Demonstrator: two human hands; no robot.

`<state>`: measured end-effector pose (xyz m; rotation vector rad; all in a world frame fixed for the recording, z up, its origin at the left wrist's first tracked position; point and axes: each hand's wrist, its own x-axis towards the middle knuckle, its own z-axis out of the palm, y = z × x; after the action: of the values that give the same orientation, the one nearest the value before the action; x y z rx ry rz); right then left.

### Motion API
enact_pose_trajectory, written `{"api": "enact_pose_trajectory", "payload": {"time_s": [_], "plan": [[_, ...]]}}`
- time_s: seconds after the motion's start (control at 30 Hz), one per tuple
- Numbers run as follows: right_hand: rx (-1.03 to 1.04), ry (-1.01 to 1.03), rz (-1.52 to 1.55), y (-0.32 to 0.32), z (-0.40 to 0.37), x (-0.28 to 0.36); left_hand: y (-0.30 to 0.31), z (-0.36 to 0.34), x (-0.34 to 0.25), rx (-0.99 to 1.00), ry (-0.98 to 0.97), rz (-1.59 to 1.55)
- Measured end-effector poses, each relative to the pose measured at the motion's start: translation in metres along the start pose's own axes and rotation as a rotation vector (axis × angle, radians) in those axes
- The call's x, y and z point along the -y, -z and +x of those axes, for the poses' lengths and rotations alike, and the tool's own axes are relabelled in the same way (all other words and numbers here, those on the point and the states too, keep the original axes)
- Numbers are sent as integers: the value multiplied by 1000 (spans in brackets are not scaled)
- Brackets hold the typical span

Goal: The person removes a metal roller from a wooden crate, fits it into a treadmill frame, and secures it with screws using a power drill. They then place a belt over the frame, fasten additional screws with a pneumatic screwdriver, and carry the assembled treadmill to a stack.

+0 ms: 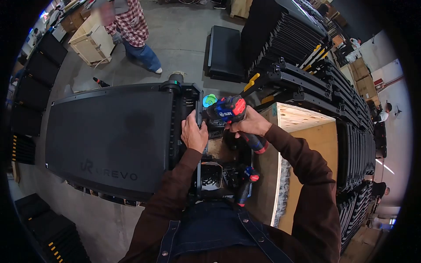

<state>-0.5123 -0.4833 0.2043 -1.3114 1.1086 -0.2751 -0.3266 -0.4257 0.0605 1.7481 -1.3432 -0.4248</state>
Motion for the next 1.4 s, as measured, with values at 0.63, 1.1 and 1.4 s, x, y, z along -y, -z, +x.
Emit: {"api": "enact_pose_trajectory", "payload": {"time_s": [0.63,1.1,1.4], "plan": [[171,-243,-900,-13,60,112,-1,3,7,2,19,-173],[123,-145,-277,28,-45,17,-6,-3,4,-27,-24,78],[-325,-221,-118,-128,-59,-257,83,-29,2,199,-162,-76]]}}
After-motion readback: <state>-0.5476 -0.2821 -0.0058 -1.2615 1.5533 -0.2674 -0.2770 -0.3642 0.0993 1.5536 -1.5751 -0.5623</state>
